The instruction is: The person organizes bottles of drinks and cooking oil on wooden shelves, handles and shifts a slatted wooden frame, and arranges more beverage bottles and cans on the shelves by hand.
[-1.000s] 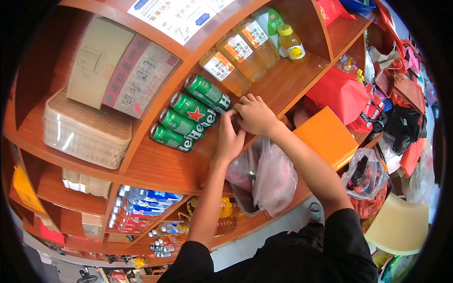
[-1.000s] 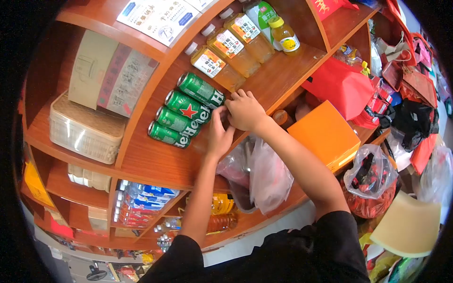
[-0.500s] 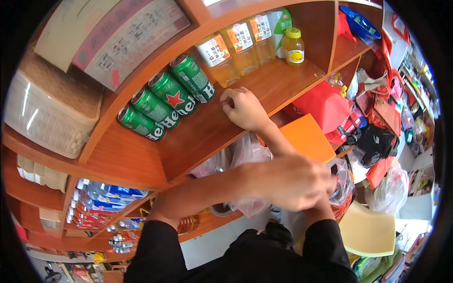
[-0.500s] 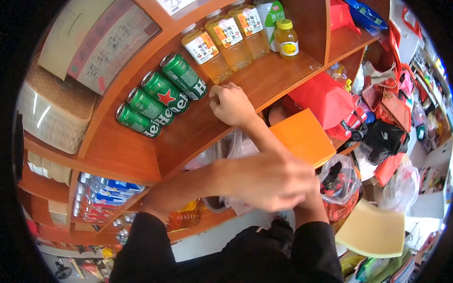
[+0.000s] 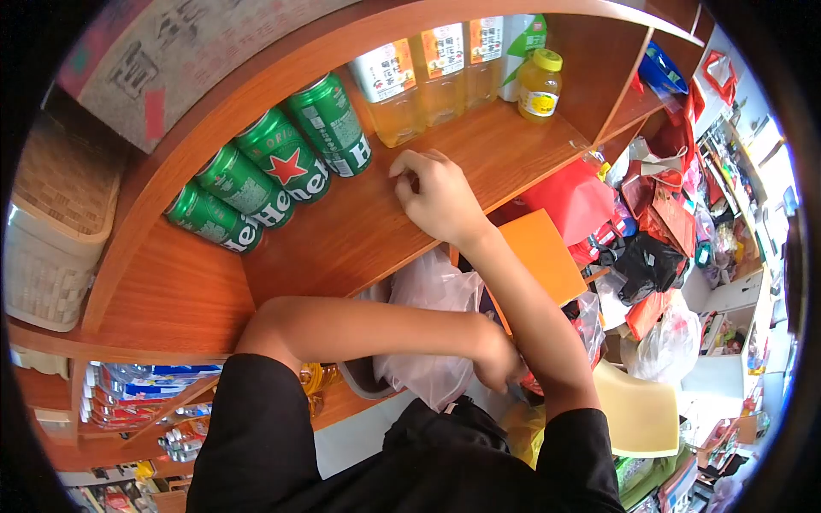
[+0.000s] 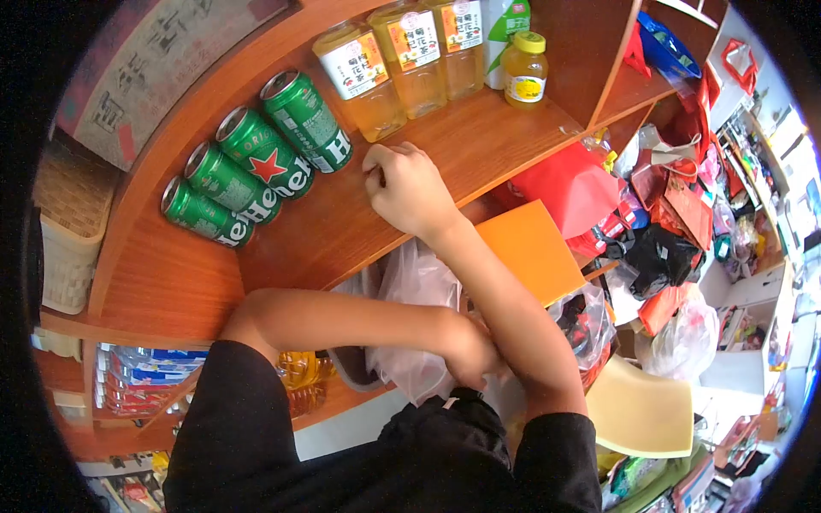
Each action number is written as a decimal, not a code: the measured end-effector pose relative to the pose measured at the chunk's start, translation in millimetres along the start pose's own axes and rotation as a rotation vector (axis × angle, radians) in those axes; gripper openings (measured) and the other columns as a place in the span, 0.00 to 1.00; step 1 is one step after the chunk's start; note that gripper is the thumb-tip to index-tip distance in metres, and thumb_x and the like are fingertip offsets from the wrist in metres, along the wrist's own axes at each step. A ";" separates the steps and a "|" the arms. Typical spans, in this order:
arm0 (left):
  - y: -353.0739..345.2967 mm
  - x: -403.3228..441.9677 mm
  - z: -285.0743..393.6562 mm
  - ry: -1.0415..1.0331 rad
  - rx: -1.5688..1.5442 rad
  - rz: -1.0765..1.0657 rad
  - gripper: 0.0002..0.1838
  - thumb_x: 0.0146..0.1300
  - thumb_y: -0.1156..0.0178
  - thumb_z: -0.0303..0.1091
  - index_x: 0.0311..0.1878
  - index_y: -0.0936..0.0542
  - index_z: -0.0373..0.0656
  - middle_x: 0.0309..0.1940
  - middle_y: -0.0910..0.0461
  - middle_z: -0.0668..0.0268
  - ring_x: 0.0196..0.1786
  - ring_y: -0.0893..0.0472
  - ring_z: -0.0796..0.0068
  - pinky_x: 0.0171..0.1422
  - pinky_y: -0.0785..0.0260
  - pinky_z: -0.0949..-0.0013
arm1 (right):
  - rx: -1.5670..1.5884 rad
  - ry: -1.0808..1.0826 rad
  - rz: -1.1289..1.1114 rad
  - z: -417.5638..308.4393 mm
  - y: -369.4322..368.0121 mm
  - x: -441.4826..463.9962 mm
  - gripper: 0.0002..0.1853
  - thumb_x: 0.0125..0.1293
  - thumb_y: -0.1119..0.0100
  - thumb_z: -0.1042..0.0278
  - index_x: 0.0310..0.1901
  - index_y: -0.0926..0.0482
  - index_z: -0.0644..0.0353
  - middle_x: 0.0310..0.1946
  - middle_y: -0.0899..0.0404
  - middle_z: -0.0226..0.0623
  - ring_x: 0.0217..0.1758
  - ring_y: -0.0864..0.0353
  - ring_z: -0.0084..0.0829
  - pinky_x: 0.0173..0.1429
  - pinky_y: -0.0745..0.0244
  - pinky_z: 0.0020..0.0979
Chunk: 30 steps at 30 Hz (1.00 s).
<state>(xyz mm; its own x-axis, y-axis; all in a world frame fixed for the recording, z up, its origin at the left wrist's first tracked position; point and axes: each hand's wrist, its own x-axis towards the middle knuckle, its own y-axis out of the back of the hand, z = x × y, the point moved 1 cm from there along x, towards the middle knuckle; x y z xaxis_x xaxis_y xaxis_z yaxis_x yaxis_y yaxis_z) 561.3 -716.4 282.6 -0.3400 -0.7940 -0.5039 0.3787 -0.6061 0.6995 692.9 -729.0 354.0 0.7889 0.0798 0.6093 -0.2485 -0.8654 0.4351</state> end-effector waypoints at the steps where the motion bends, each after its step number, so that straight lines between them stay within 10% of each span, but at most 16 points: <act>1: -20.5 8.9 -10.5 0.108 0.150 0.079 0.25 0.72 0.48 0.47 0.67 0.26 0.45 0.66 0.25 0.56 0.68 0.27 0.64 0.73 0.37 0.61 | 0.009 -0.010 -0.001 -2.3 0.8 -0.1 0.05 0.57 0.43 0.77 0.36 0.21 0.63 0.31 0.18 0.50 0.41 0.19 0.51 0.50 0.22 0.46; 11: -19.4 26.0 -54.0 0.303 0.287 0.316 0.40 0.60 0.38 0.34 0.78 0.38 0.49 0.81 0.46 0.61 0.82 0.47 0.63 0.82 0.51 0.58 | -0.237 -0.014 0.182 -35.6 28.5 43.7 0.18 0.63 0.39 0.65 0.53 0.27 0.59 0.37 0.17 0.51 0.41 0.17 0.55 0.46 0.20 0.50; 17: -25.6 44.8 -98.9 0.299 0.340 0.392 0.23 0.58 0.39 0.34 0.58 0.19 0.41 0.51 0.14 0.57 0.54 0.15 0.60 0.54 0.23 0.55 | -0.525 0.059 0.138 -27.6 29.6 117.6 0.30 0.60 0.34 0.38 0.48 0.21 0.60 0.31 0.15 0.49 0.36 0.14 0.52 0.43 0.18 0.45; 25: 18.5 10.4 -80.0 0.316 0.211 0.289 0.29 0.58 0.40 0.31 0.65 0.23 0.43 0.61 0.19 0.55 0.60 0.18 0.58 0.59 0.25 0.56 | -0.793 -0.069 0.072 -31.3 23.8 113.2 0.37 0.54 0.32 0.29 0.47 0.21 0.60 0.27 0.14 0.43 0.35 0.12 0.44 0.36 0.18 0.43; 27: 17.4 8.1 -83.1 0.281 0.206 0.288 0.32 0.64 0.47 0.28 0.74 0.33 0.45 0.73 0.35 0.58 0.75 0.39 0.59 0.77 0.51 0.55 | -0.797 -0.105 0.057 -35.8 25.9 108.8 0.39 0.54 0.31 0.30 0.51 0.25 0.61 0.32 0.15 0.47 0.35 0.12 0.45 0.35 0.18 0.44; 30: 17.6 8.7 -83.3 0.336 0.196 0.313 0.31 0.62 0.44 0.29 0.71 0.30 0.45 0.69 0.29 0.57 0.70 0.30 0.60 0.70 0.39 0.55 | -0.765 -0.062 0.177 -38.7 28.8 91.5 0.41 0.53 0.28 0.35 0.55 0.31 0.62 0.38 0.16 0.50 0.37 0.12 0.47 0.37 0.18 0.44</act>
<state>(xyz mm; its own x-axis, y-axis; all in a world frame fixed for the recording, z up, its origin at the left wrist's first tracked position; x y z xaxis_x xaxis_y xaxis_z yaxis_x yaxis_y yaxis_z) 636.8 -737.8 248.3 0.0721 -0.9273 -0.3673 0.2384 -0.3415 0.9091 736.2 -727.4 447.9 0.7256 -0.0744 0.6841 -0.6736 -0.2800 0.6840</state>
